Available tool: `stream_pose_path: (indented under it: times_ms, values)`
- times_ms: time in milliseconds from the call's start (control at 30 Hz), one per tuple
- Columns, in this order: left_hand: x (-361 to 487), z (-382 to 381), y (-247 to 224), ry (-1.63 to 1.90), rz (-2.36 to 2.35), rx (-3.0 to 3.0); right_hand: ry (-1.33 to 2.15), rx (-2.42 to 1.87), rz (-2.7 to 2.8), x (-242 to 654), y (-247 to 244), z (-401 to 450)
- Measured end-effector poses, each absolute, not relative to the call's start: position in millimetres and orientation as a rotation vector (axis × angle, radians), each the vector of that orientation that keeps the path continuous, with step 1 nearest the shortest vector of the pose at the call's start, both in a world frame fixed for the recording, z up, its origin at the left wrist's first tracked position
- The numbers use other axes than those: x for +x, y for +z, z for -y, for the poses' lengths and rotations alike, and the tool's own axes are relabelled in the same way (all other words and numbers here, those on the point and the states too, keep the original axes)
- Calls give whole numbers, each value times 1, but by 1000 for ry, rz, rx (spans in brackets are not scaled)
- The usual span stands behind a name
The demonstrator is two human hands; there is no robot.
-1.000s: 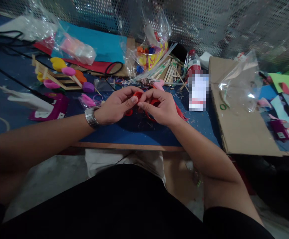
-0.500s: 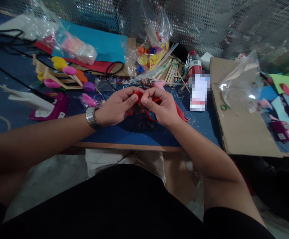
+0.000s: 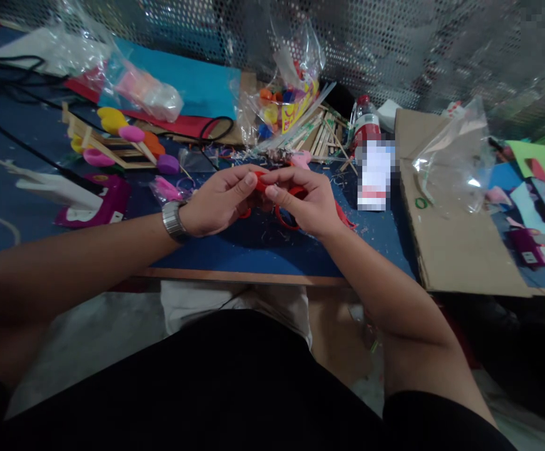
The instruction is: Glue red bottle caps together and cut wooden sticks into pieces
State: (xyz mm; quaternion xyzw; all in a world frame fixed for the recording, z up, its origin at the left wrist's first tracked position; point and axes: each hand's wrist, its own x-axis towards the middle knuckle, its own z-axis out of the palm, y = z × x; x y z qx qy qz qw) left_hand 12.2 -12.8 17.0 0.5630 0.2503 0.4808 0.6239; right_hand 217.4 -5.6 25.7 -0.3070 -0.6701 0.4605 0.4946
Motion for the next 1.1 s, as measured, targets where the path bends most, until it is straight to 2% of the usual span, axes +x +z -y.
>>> stream_pose_path:
  times_ms: [267,600,833,1100]
  values:
    - [10,15,25,1097,-592,1469,1068,-753,1633,212,35,12]
    - [15,15,18,1097,-564,1296,1163,-734,1489,212,19,6]
    - [13,12,13,1097,-531,1165,1002,-722,1438,220,21,-9]
    - [13,16,15,1016,-522,1065,880,-719,1689,216,28,10]
